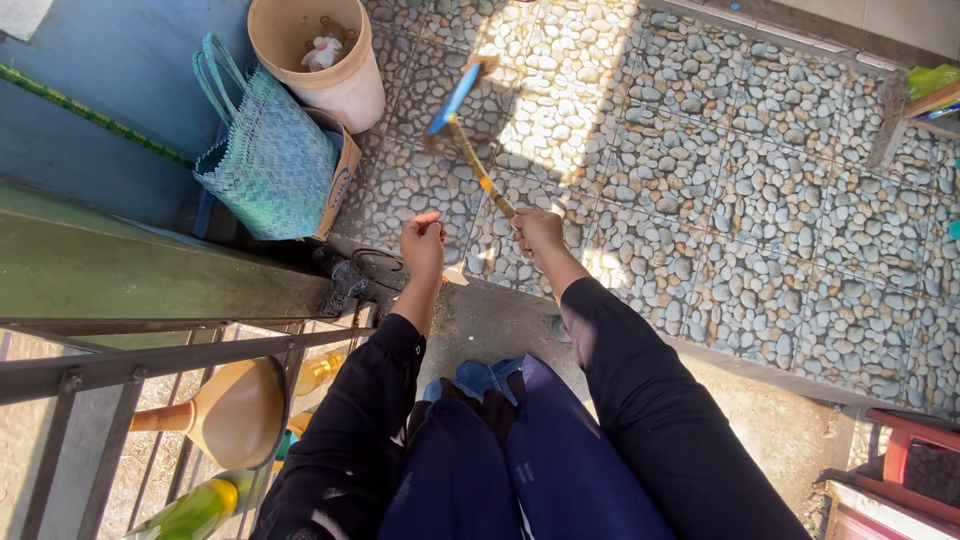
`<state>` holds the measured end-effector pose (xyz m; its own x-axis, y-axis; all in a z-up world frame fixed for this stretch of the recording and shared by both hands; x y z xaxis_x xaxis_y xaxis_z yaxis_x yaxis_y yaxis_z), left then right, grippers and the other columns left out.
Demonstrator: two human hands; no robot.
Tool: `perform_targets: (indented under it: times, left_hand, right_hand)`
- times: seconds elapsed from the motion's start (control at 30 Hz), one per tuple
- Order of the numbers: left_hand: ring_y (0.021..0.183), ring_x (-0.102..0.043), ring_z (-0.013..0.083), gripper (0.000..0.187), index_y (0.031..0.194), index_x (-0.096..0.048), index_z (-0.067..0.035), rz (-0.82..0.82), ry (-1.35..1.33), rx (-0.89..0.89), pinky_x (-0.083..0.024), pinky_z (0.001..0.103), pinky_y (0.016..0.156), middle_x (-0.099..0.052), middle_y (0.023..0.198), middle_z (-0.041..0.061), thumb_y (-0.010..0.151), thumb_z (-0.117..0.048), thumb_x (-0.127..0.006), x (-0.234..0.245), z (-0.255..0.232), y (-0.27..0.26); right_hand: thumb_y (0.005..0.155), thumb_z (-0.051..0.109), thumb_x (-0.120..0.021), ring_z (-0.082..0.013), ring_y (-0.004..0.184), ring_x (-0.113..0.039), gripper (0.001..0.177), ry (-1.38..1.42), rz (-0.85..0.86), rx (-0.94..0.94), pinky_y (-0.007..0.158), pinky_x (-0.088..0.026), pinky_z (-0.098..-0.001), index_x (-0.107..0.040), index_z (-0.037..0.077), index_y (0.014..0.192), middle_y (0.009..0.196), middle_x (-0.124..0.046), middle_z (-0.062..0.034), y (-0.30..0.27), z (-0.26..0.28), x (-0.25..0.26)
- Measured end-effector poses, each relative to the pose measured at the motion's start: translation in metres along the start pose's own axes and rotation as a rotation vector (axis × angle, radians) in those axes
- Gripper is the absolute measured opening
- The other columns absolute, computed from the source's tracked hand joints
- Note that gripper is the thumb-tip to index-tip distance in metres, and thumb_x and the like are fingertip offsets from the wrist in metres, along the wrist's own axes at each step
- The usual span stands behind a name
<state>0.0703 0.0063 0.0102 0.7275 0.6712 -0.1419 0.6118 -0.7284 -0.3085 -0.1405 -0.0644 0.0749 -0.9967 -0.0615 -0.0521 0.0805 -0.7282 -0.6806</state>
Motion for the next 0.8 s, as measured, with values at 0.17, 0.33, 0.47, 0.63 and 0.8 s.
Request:
perform_targets:
  times: [0.17,0.33,0.47,0.63,0.8]
  left_hand:
    - [0.075,-0.062,0.0107,0.013,0.106,-0.066,0.0,-0.006,0.022,-0.015,-0.05,0.024,0.066,-0.067,0.091,0.005,0.094,0.001,-0.06,0.016,0.007,0.006]
    - [0.077,-0.063,0.0095,0.013,0.106,-0.066,0.0,0.003,-0.036,0.002,-0.055,0.024,0.07,-0.066,0.093,0.004,0.095,0.002,-0.059,0.034,-0.001,0.009]
    - [0.075,-0.062,0.0111,0.011,0.106,-0.065,0.0,-0.007,-0.014,0.017,-0.051,0.025,0.067,-0.067,0.092,0.005,0.096,0.002,-0.06,0.051,-0.005,0.012]
    - [0.073,-0.061,0.0121,0.01,0.105,-0.064,0.0,0.032,-0.014,-0.024,-0.049,0.024,0.065,-0.067,0.092,0.005,0.097,0.002,-0.059,0.041,-0.003,0.024]
    - [0.074,-0.063,0.011,0.01,0.103,-0.066,-0.001,0.055,0.033,0.04,-0.049,0.023,0.065,-0.069,0.091,0.005,0.096,0.002,-0.06,0.008,0.005,0.023]
  right_hand:
    - [0.09,0.007,-0.066,-0.0071,0.04,-0.035,0.033,0.087,0.198,-0.145,0.036,-0.026,-0.0261,-0.072,0.001,0.123,0.067,-0.059,-0.0075,-0.003,-0.04,-0.074]
    - [0.09,0.007,-0.064,-0.0077,0.039,-0.036,0.028,0.011,0.24,-0.224,0.036,-0.025,-0.0258,-0.074,0.004,0.117,0.065,-0.058,-0.0066,0.017,-0.091,-0.104]
    - [0.093,0.008,-0.066,-0.0064,0.039,-0.033,0.014,-0.059,0.163,-0.379,0.036,-0.025,-0.0258,-0.073,0.0,0.102,0.063,-0.058,-0.0051,0.034,-0.1,-0.06]
    - [0.094,0.009,-0.068,-0.0081,0.038,-0.04,0.011,-0.208,0.081,-0.382,0.036,-0.029,-0.027,-0.069,-0.002,0.094,0.064,-0.058,-0.0071,0.073,-0.082,0.059]
    - [0.094,0.014,-0.068,-0.0049,0.04,-0.028,0.009,-0.342,-0.031,-0.49,0.039,-0.026,-0.0244,-0.068,0.005,0.094,0.067,-0.062,-0.0068,0.052,-0.029,0.157]
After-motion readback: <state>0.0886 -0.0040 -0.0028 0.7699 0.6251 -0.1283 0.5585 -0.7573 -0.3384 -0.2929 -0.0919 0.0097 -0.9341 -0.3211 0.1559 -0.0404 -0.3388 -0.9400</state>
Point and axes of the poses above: each hand's wrist, its own y-axis towards the middle knuckle, its own x-axis out of the back of the hand, z = x × y, the point moved 1 cm from there along y, towards the middle knuckle
